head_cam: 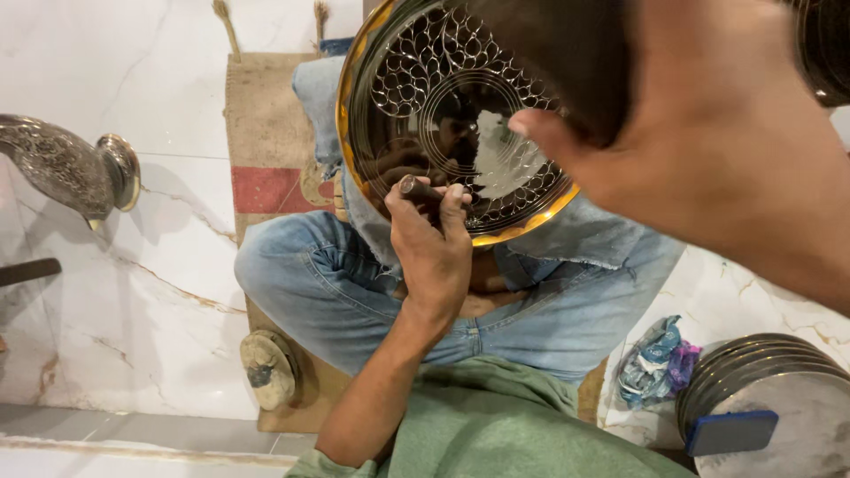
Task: The person sits cross-legged on the floor with a decorative metal plate resting on a cloth on their lap. They hold a small punch against the plate's patterned surface with one hand and strike it with a wooden mallet held in the other hand, repeatedly working across the embossed design.
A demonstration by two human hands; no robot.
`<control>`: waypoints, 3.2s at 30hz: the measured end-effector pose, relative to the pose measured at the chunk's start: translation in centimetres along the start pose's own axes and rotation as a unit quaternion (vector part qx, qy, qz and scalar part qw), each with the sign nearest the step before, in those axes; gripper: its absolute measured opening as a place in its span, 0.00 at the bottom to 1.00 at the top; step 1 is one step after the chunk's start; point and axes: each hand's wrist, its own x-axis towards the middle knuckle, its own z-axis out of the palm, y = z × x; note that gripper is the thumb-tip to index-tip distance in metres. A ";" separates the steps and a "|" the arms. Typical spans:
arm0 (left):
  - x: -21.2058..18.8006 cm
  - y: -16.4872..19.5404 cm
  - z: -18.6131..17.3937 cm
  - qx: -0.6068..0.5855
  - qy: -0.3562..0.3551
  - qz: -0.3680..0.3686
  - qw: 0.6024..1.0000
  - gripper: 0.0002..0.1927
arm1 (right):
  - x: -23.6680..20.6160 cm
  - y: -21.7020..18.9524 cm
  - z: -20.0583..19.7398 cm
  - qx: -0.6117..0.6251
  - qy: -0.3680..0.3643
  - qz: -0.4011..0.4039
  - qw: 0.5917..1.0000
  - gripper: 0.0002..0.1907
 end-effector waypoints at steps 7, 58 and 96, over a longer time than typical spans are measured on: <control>0.1 0.5 -0.4 0.080 -0.048 0.060 0.994 0.11 | -2.3 1.1 0.6 -0.203 -0.222 -0.023 0.953 0.43; 11.8 2.2 -0.1 0.087 -0.569 0.325 0.751 0.26 | -22.7 -1.7 15.2 0.179 0.130 0.377 0.899 0.40; -0.9 1.2 0.3 0.103 0.031 0.098 0.989 0.13 | -3.0 -2.0 -1.7 -0.249 -0.182 -0.075 0.948 0.46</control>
